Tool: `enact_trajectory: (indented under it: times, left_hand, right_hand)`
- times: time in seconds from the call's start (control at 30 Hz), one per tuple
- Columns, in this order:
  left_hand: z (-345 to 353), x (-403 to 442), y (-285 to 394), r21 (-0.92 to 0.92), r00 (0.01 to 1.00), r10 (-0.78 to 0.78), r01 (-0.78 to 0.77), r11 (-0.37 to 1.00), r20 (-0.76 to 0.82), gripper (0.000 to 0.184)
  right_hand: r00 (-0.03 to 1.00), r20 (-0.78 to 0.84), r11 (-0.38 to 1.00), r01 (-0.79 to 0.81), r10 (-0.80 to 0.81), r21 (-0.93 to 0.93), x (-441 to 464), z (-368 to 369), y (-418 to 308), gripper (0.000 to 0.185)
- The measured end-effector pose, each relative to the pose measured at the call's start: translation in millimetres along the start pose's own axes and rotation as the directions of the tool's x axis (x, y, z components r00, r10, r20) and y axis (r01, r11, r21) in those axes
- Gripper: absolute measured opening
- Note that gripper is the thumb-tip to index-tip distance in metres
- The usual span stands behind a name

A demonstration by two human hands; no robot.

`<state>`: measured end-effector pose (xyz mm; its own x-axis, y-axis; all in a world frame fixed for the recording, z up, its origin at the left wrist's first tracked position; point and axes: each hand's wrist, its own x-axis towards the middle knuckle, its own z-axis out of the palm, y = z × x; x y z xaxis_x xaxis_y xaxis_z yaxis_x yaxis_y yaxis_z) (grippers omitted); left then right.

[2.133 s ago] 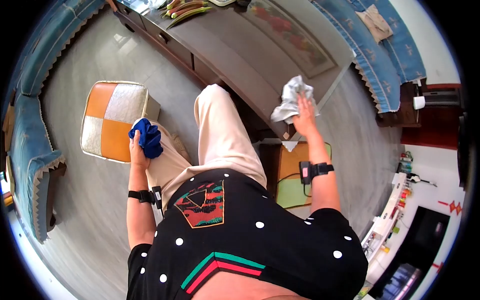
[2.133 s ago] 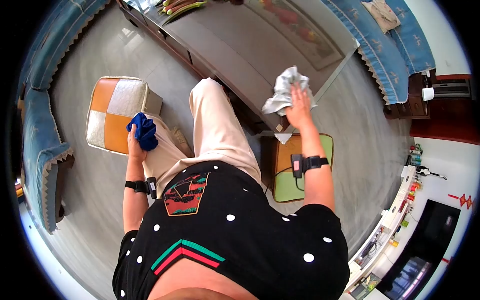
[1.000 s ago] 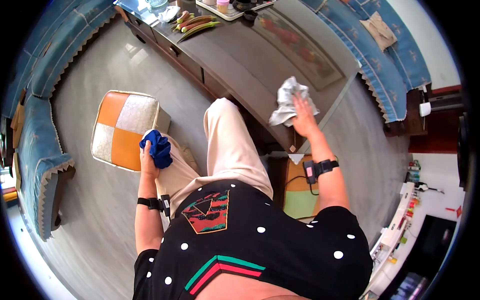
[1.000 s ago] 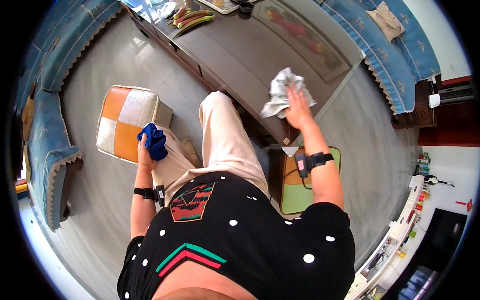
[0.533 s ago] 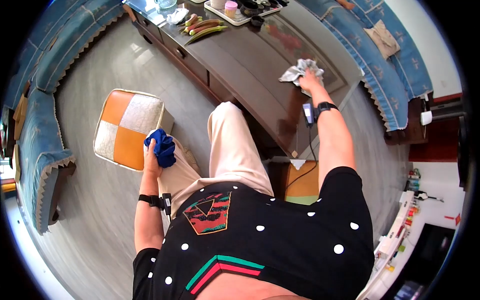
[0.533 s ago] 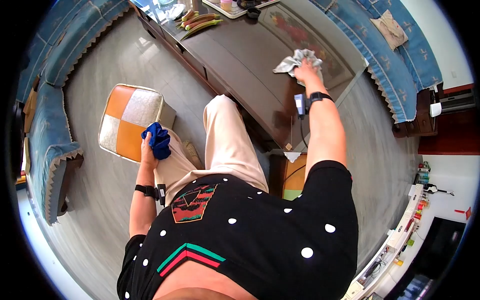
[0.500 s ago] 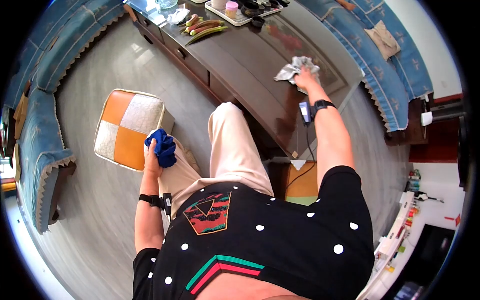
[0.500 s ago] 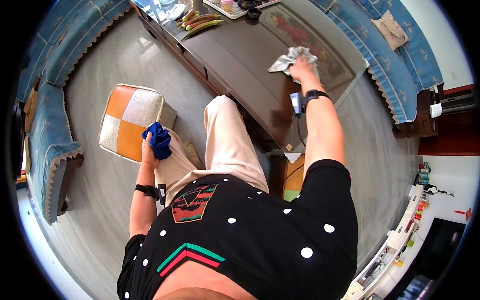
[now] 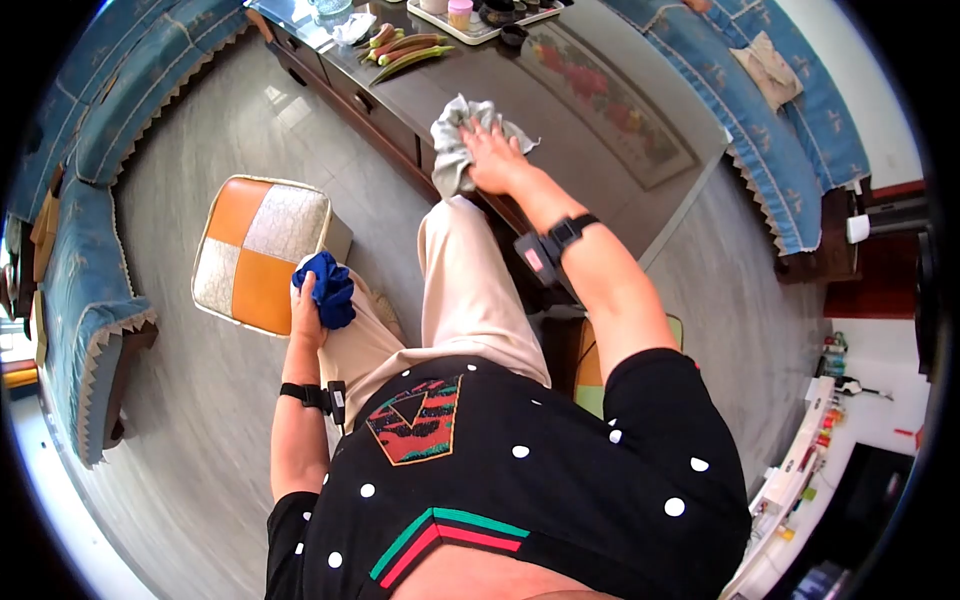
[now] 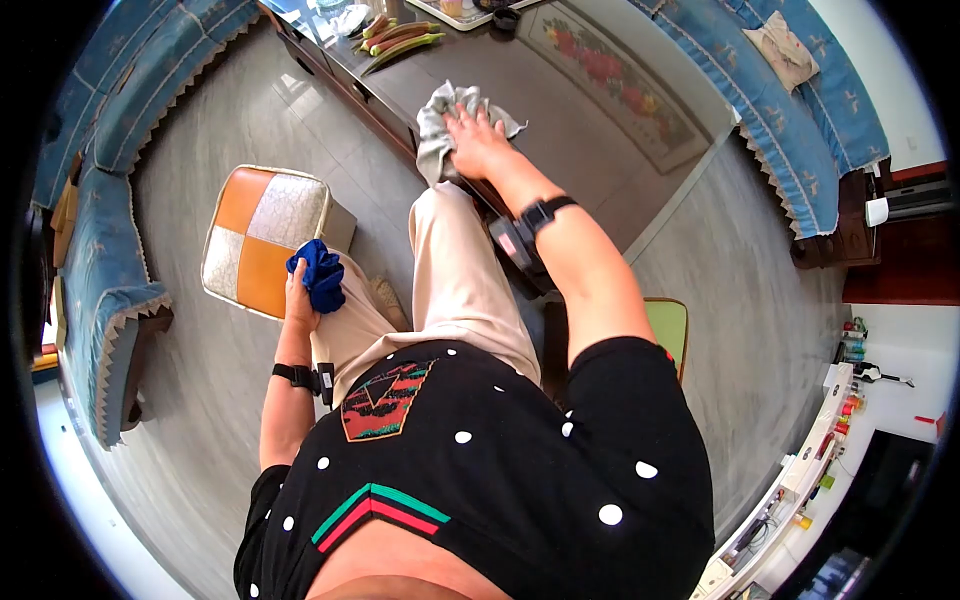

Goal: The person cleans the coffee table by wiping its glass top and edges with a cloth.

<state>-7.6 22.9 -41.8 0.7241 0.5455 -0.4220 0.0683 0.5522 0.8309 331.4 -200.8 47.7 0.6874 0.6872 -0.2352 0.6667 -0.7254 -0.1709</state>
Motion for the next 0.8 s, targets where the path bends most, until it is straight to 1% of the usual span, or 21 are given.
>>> enact_trajectory:
  times: [0.1,0.2,0.3,0.33,0.4,0.43,0.53,0.6,0.67,0.73,0.8]
  left_hand:
    - [-1,-5,1,-0.023,1.000,-0.008,0.007,1.000,-0.020,0.043]
    - [-4,-4,-2,-0.044,1.000,-0.008,0.006,0.999,-0.025,0.043]
    - [-3,-3,-1,-0.033,0.999,-0.016,0.015,0.999,-0.027,0.044]
    - [-2,-3,0,-0.021,0.999,-0.033,0.033,0.999,-0.026,0.045]
    - [-2,-2,1,-0.019,0.999,-0.033,0.033,0.999,0.001,0.044]
    - [-1,-1,1,-0.020,1.000,-0.023,0.024,1.000,0.019,0.044]
    - [5,-6,6,-0.007,1.000,-0.018,0.018,1.000,0.016,0.044]
    - [4,-5,8,-0.012,0.999,-0.028,0.028,1.000,0.029,0.045]
    - [4,-6,6,-0.021,0.999,-0.039,0.040,0.999,0.038,0.045]
    - [5,-5,6,0.017,0.999,-0.026,0.027,0.999,-0.019,0.046]
    - [4,-6,5,0.007,1.000,-0.025,0.025,1.000,-0.010,0.044]
  right_hand:
    - [0.994,-0.036,0.995,0.100,-0.099,0.030,-54,18,8,0.078]
    - [0.993,-0.015,0.991,0.118,-0.117,0.067,-125,18,21,0.075]
    - [1.000,0.001,0.999,0.010,-0.010,0.030,-176,29,60,0.075]
    - [0.998,0.008,0.997,-0.065,0.065,0.048,-187,32,77,0.074]
    - [0.977,0.016,0.975,-0.213,0.212,0.057,-202,31,117,0.080]
    - [0.965,-0.030,0.963,-0.258,0.261,0.072,-205,34,143,0.080]
    - [0.914,-0.190,0.930,-0.335,0.359,0.149,-189,56,238,0.079]
    - [0.873,-0.206,0.895,-0.411,0.441,0.177,-162,58,281,0.077]
    - [0.839,-0.155,0.850,-0.498,0.522,0.172,-128,42,288,0.076]
    - [0.810,-0.116,0.815,-0.554,0.575,0.173,-96,26,273,0.077]
    - [0.824,-0.108,0.829,-0.539,0.556,0.149,-65,20,255,0.077]
